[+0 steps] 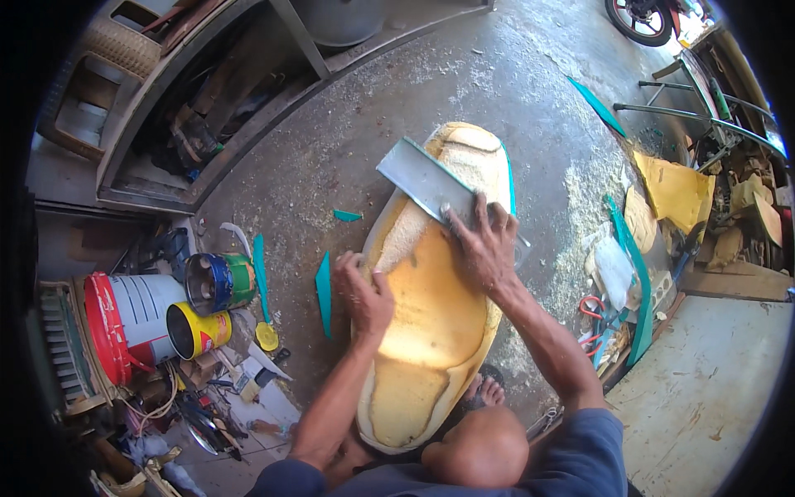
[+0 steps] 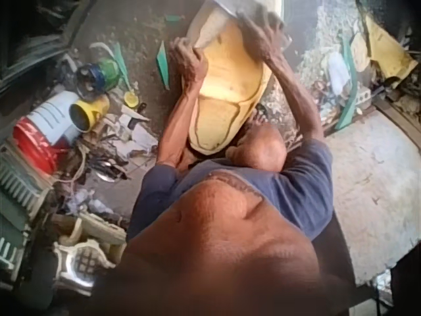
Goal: The person shapes a foam motorcycle seat by using a large blade to shave off thin layers of foam and using a smaller knife to trim edges and cut away pieces of green fabric.
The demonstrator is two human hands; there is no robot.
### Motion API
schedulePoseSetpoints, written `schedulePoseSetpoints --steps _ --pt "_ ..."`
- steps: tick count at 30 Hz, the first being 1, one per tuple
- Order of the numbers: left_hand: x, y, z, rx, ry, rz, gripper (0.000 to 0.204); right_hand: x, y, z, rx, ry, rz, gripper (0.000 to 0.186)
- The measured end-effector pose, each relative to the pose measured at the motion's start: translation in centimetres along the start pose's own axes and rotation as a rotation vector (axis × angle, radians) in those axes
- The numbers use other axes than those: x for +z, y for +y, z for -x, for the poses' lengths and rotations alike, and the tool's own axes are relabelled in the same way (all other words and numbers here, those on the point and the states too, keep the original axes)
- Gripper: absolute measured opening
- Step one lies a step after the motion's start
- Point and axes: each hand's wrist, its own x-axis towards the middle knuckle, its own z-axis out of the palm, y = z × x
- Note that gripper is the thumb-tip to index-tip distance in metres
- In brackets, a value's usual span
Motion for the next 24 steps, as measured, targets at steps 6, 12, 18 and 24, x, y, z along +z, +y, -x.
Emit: schedulePoseSetpoints --steps 6,12,18,24 --pt "-0.7 -2.4 0.3 -0.303 -0.29 -0.076 0.041 2.2 -0.2 -0.4 -0.131 -0.006 0.036 0.038" --pt "-0.3 -1.3 1.0 -0.317 -0.225 -0.125 0.037 1.7 -0.1 -1.6 0.079 -0.065 0.036 0.041" --pt "-0.5 -1.7 2.0 -0.313 -0.212 -0.118 0.037 1.1 0.7 -4.1 0.159 -0.01 0.029 0.04" --pt "-0.3 -1.6 1.2 -0.329 -0.198 -0.043 0.037 0.7 0.9 -4.8 0.147 -0.011 -0.001 0.043"
